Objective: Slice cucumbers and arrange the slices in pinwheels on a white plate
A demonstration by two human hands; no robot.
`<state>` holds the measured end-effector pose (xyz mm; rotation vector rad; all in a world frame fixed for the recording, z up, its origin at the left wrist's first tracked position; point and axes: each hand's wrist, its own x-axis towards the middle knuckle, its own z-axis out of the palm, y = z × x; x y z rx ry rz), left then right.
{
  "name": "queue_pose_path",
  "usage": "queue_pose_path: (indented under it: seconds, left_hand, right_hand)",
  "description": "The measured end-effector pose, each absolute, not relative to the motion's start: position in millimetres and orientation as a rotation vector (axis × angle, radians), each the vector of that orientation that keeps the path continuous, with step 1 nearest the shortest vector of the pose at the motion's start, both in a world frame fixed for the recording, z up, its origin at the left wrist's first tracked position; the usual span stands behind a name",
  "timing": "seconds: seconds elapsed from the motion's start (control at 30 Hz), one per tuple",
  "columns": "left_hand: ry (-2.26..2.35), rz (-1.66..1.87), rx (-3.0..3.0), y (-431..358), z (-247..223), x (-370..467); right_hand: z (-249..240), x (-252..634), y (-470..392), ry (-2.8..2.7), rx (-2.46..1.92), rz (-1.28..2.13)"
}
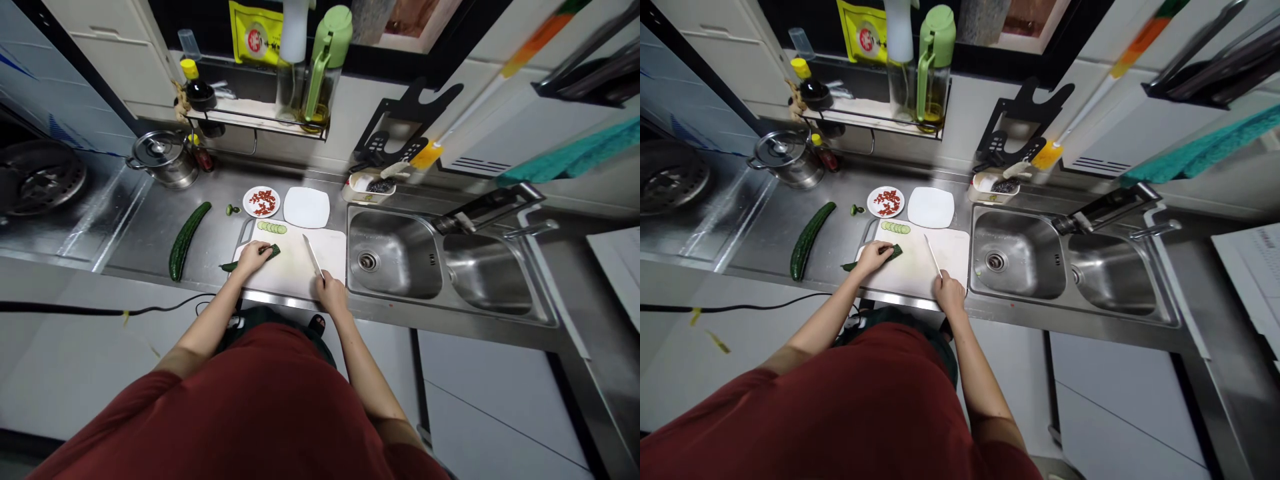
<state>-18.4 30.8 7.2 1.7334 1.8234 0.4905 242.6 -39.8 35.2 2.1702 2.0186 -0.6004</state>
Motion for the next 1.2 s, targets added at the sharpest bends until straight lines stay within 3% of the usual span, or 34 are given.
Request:
queue_pose_path:
  seconds: [0.83,1.2]
  left_hand:
    - [1.826,0.26,1.987,-2,11,1]
    - [1.807,0.387,2.069,-1,4,-4]
  right_hand:
    - [40,213,-39,2.167,1.887,-0.669]
    - [43,208,-36,2.175,1.848,-0.668]
